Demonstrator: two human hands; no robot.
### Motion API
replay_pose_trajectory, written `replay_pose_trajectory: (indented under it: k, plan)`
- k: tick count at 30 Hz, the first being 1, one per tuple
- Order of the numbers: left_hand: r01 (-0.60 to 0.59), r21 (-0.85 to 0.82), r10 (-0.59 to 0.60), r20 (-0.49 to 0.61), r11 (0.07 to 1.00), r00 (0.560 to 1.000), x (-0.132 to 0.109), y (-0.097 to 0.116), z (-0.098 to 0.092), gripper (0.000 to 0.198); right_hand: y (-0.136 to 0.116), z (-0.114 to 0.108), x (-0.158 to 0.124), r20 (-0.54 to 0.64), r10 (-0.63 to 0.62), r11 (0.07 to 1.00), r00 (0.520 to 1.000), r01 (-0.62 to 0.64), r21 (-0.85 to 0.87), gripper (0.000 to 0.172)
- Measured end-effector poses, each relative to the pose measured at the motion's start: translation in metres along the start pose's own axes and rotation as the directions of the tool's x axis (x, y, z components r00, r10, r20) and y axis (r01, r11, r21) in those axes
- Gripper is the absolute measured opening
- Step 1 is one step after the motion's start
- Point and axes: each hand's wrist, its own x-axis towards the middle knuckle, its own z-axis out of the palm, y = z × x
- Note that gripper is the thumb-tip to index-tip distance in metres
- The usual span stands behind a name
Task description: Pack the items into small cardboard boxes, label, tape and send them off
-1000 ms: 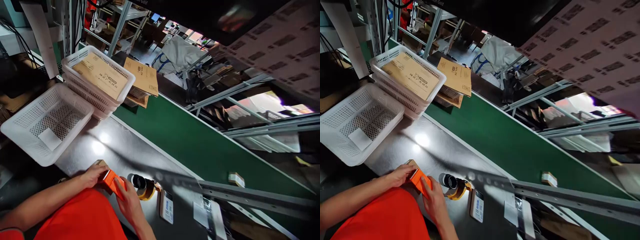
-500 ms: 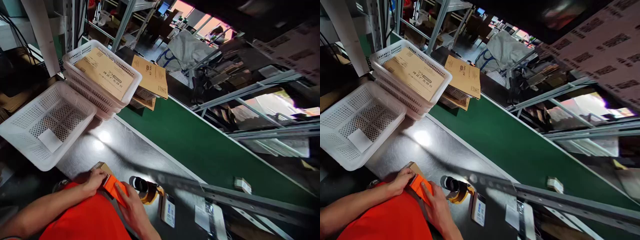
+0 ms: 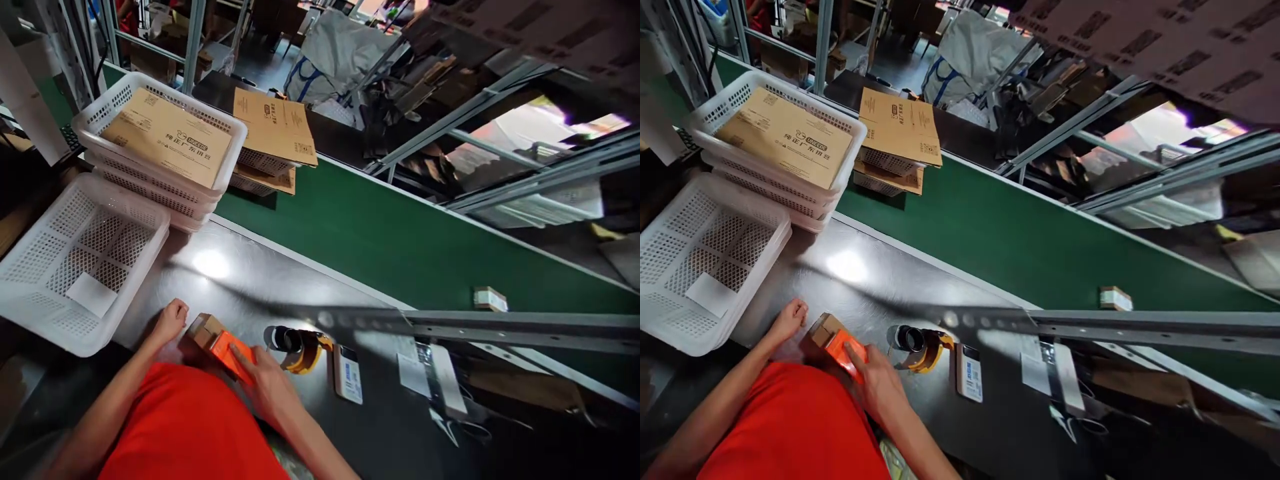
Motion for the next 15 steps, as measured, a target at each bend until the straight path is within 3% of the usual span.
replay_pose_trajectory:
  k: [3,7,15]
  plan:
    - [-0.011,-0.014,0.011,0.031,1.000,0.999,0.014,-0.009,-0.004,0.021,-0.013,-0.010,0.012,0.054,0.047,0.998,0.997,-0.045,-0.045,0.053]
    - [-0.025,0.035,0.022,0.063,0.999,0.998,0.021,-0.024,0.005,0.020,-0.027,-0.023,0.024,0.129,0.085,0.993,0.988,-0.073,-0.089,0.056]
    - [-0.172,0.317,0.158,0.068,0.933,0.985,0.012,-0.042,0.032,0.017,-0.041,-0.035,0.042,0.155,0.088,0.988,0.984,-0.066,-0.143,0.063]
